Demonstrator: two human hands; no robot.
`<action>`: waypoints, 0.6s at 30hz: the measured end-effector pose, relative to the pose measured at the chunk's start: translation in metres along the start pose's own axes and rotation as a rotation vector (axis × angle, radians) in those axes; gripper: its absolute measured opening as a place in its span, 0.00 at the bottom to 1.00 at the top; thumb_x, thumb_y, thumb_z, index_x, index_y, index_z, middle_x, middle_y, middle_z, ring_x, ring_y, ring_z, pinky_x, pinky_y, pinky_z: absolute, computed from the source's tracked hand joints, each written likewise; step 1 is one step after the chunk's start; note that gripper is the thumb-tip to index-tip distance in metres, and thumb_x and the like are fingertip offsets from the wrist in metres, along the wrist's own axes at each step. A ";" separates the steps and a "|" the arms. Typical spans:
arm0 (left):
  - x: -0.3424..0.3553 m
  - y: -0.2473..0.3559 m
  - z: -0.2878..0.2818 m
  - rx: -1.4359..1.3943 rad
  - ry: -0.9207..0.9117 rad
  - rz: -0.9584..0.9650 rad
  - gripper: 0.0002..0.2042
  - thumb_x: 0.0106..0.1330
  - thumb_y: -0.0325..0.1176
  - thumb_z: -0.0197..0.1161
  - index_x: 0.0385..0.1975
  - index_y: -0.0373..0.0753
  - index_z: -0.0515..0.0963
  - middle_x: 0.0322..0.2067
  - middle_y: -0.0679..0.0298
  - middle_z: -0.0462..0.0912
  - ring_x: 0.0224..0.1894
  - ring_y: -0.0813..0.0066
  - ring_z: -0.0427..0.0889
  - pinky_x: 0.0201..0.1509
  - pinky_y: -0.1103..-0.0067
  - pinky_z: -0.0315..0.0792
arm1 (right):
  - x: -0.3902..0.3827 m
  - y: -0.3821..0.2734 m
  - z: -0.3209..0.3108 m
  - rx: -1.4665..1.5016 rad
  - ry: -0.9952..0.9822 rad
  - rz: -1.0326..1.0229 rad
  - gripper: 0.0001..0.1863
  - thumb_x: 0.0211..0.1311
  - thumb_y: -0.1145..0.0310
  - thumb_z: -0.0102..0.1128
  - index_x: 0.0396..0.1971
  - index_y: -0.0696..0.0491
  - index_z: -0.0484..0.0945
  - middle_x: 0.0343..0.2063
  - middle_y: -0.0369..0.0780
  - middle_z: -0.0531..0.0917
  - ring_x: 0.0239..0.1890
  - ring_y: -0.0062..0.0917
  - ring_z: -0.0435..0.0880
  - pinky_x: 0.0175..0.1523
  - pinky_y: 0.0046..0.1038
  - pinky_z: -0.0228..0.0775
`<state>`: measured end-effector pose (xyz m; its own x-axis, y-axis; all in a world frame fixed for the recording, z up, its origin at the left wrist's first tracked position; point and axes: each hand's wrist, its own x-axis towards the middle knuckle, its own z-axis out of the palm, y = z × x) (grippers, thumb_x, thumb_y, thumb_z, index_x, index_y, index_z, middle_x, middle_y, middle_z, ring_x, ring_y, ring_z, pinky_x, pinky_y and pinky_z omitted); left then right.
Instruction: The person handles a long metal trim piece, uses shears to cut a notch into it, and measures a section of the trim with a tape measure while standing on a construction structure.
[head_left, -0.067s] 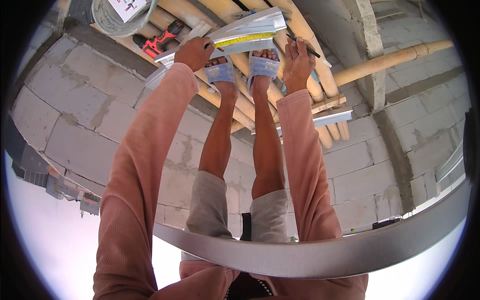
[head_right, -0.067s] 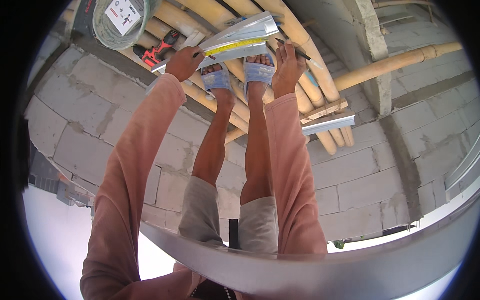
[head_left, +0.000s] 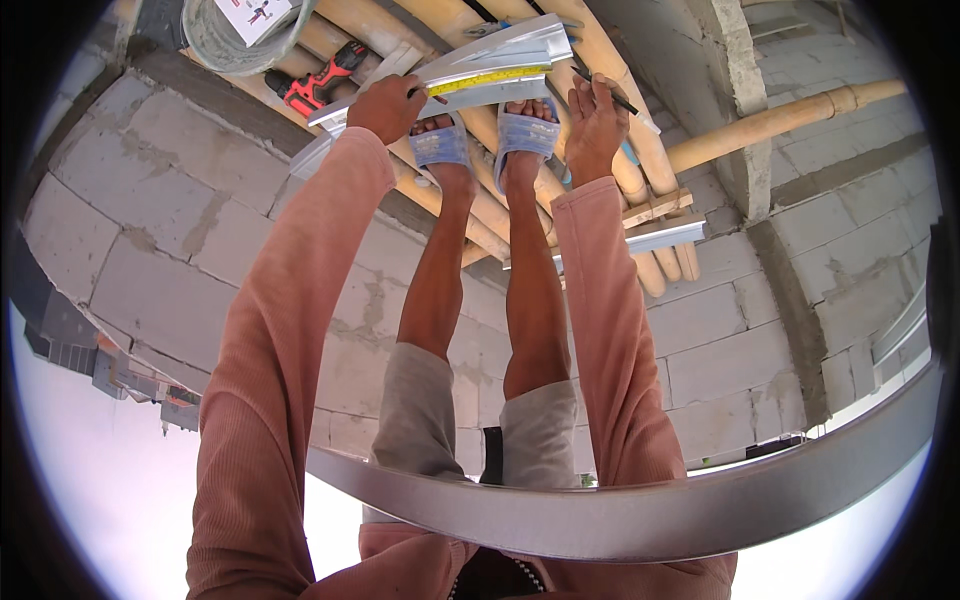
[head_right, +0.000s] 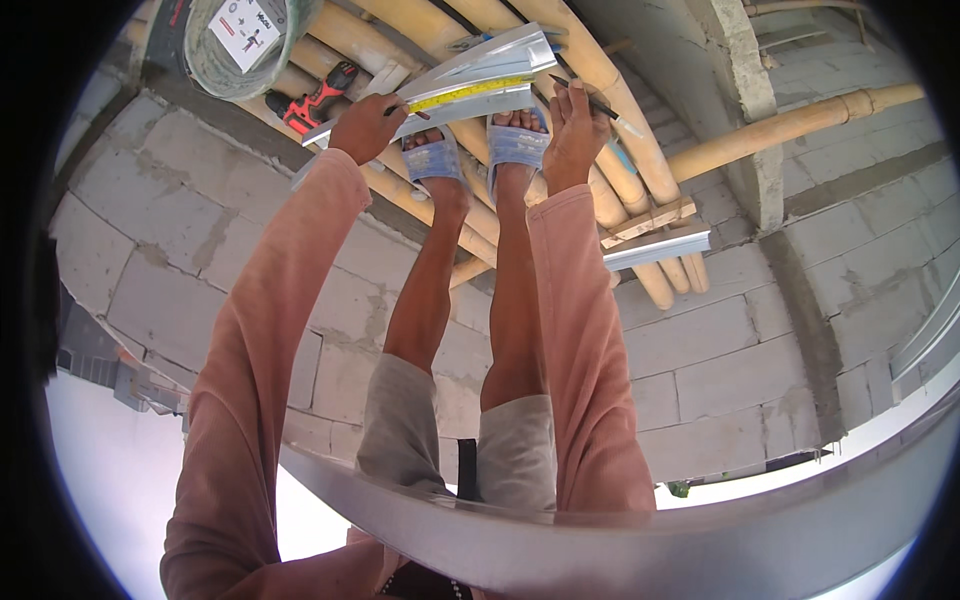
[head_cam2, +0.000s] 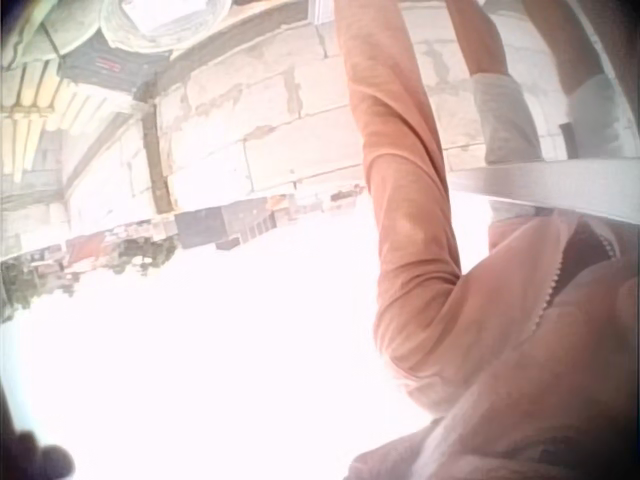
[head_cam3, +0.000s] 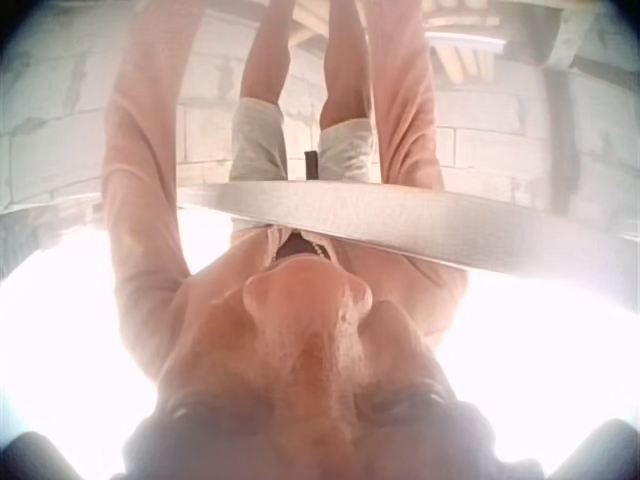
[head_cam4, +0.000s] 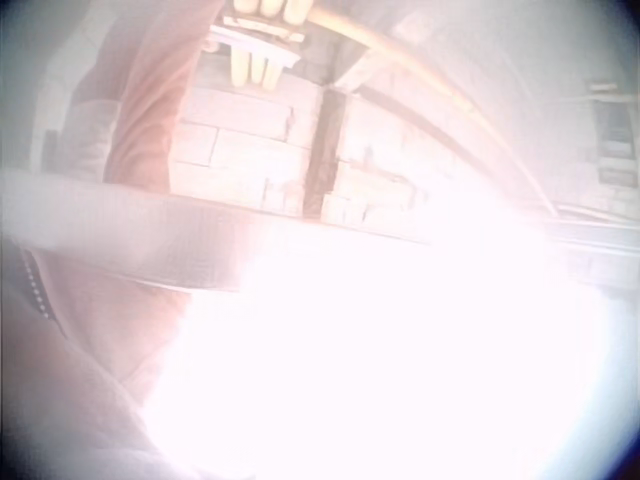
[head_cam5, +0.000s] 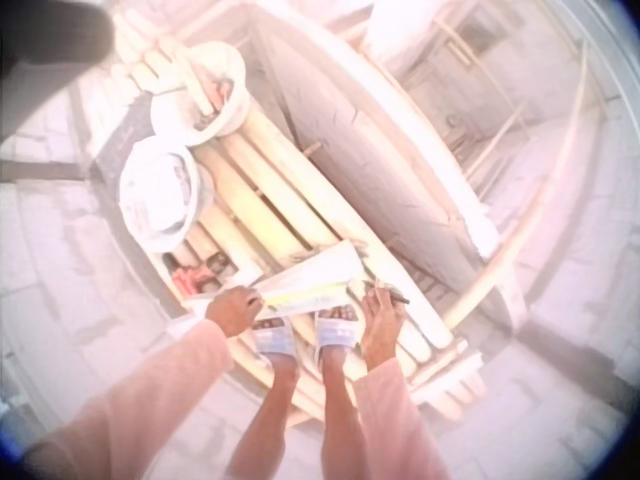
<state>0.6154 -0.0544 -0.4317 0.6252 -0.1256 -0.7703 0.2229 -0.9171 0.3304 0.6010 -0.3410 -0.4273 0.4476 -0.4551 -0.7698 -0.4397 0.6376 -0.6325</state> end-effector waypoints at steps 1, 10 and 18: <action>0.000 0.000 -0.001 0.001 -0.004 0.001 0.17 0.69 0.47 0.56 0.48 0.44 0.81 0.45 0.50 0.82 0.48 0.46 0.80 0.53 0.61 0.73 | 0.001 0.003 0.000 -0.001 0.017 0.014 0.10 0.65 0.67 0.65 0.41 0.55 0.77 0.37 0.38 0.83 0.45 0.26 0.85 0.55 0.32 0.74; -0.002 -0.012 -0.010 -0.080 -0.020 0.054 0.19 0.68 0.49 0.55 0.49 0.44 0.81 0.49 0.53 0.82 0.51 0.50 0.80 0.56 0.62 0.73 | 0.008 0.010 0.004 -0.024 0.000 0.022 0.09 0.64 0.68 0.65 0.40 0.53 0.77 0.38 0.39 0.84 0.45 0.27 0.85 0.57 0.32 0.74; -0.002 -0.014 -0.002 -0.046 0.032 0.121 0.16 0.69 0.45 0.57 0.48 0.43 0.81 0.43 0.51 0.82 0.47 0.48 0.80 0.54 0.64 0.72 | 0.005 0.008 0.017 -0.191 -0.116 -0.125 0.09 0.64 0.70 0.65 0.41 0.53 0.78 0.39 0.38 0.84 0.46 0.26 0.84 0.55 0.31 0.74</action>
<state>0.6126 -0.0407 -0.4336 0.6729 -0.2219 -0.7057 0.1779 -0.8774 0.4455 0.6123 -0.3273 -0.4346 0.5889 -0.4419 -0.6767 -0.5095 0.4469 -0.7353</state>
